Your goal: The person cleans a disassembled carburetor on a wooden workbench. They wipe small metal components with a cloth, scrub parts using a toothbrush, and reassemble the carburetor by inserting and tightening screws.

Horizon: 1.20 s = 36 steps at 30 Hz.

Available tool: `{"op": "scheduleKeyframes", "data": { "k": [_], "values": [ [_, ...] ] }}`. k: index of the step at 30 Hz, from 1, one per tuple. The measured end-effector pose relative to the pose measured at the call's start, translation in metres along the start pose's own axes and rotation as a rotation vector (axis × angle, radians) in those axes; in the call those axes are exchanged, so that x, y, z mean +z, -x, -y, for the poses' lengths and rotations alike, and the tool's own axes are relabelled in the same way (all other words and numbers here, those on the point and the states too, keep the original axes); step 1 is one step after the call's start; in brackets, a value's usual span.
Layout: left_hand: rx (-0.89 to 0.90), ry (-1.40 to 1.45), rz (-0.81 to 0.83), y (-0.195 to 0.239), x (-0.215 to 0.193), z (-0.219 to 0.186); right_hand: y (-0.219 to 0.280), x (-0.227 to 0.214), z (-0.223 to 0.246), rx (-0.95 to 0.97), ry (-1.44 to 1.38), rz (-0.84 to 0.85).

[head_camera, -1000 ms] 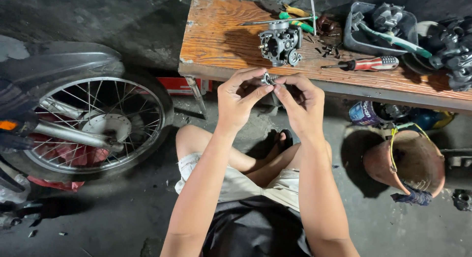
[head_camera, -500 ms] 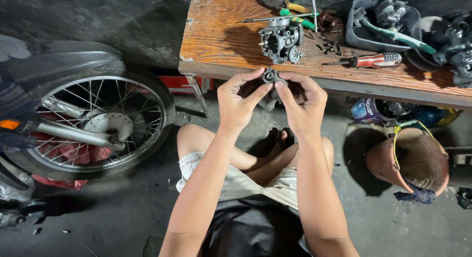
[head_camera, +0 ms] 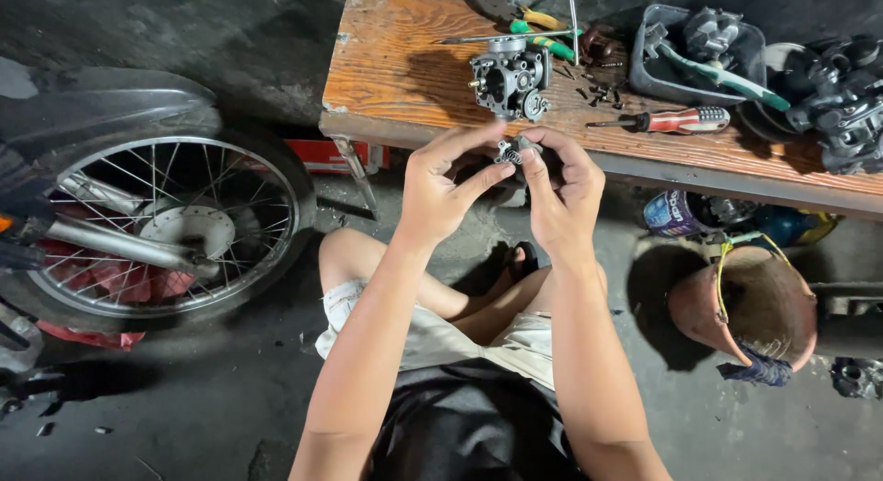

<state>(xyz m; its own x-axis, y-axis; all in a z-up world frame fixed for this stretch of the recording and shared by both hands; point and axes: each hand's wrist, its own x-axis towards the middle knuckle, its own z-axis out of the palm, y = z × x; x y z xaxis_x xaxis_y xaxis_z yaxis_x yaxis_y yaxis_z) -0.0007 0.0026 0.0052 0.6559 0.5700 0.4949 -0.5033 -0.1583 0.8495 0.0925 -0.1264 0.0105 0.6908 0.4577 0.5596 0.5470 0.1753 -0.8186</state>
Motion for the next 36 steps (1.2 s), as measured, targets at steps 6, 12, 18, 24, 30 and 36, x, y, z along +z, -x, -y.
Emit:
{"op": "scheduleKeyframes", "data": {
  "k": [6, 12, 18, 24, 30, 36],
  "values": [
    [0.022, 0.073, -0.062, 0.001, 0.002, 0.0, 0.01, 0.011, -0.015, 0.105, -0.184, -0.131],
    [0.05, 0.138, -0.182, 0.008, -0.003, 0.015, 0.012, 0.013, -0.017, 0.105, -0.193, -0.148],
    [0.251, -0.024, -0.184, 0.002, -0.009, 0.006, 0.015, 0.028, -0.011, 0.117, -0.219, -0.078],
    [0.409, -0.25, -0.143, 0.003, -0.017, 0.012, 0.022, 0.034, -0.014, 0.128, -0.237, -0.002],
    [0.503, -0.425, -0.138, 0.002, -0.016, 0.016, 0.016, 0.035, -0.022, 0.198, -0.28, -0.06],
    [0.349, -0.403, -0.13, 0.003, -0.011, -0.003, 0.027, 0.027, -0.058, 0.394, -0.637, -0.146]
  ]
}}
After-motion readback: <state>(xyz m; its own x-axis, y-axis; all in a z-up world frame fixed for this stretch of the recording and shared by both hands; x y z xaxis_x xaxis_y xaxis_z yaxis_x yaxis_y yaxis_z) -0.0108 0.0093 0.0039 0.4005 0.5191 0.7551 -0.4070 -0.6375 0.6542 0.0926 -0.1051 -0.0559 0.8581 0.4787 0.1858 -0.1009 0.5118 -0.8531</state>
